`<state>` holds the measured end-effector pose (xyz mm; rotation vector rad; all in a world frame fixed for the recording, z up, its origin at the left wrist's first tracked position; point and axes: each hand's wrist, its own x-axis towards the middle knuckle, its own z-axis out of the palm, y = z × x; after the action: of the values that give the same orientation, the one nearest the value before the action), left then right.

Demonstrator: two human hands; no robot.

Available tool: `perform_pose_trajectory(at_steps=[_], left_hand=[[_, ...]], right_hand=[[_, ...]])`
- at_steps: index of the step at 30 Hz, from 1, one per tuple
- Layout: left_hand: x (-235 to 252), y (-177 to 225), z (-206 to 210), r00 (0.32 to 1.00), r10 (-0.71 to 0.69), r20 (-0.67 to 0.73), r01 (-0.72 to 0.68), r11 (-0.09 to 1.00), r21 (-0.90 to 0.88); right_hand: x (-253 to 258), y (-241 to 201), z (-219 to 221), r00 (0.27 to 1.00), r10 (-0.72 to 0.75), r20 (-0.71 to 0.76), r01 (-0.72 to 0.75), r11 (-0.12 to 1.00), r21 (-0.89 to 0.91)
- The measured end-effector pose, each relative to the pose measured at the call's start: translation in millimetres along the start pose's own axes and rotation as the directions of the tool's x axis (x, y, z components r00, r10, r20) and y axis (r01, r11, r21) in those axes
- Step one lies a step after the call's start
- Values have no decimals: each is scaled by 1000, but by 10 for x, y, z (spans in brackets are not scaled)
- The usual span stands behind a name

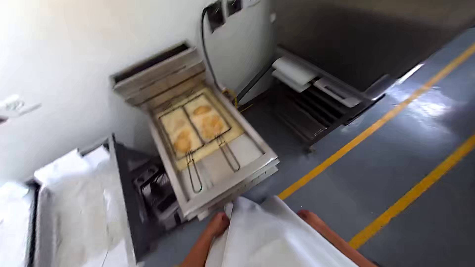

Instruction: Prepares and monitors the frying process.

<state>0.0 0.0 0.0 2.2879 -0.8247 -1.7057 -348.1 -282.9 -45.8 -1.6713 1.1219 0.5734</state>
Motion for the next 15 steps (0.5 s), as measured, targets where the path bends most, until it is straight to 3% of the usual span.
perform_pose_trajectory(at_steps=[10,13,15], left_hand=[[-304,-395,317,975,-193,-108,160,953,-257],[-340,-433,365,968,-213,-131,164,936,-311],[-388,-429,360,964,-227,-138,169,926,-338]], right_hand=[[182,-671,-208,990,-78,118,98,980,-172],[-52,-1279,-295,963,-260,74,270,925,-267],[-285,-1721,-323,884,-468,8,451,848,-278]])
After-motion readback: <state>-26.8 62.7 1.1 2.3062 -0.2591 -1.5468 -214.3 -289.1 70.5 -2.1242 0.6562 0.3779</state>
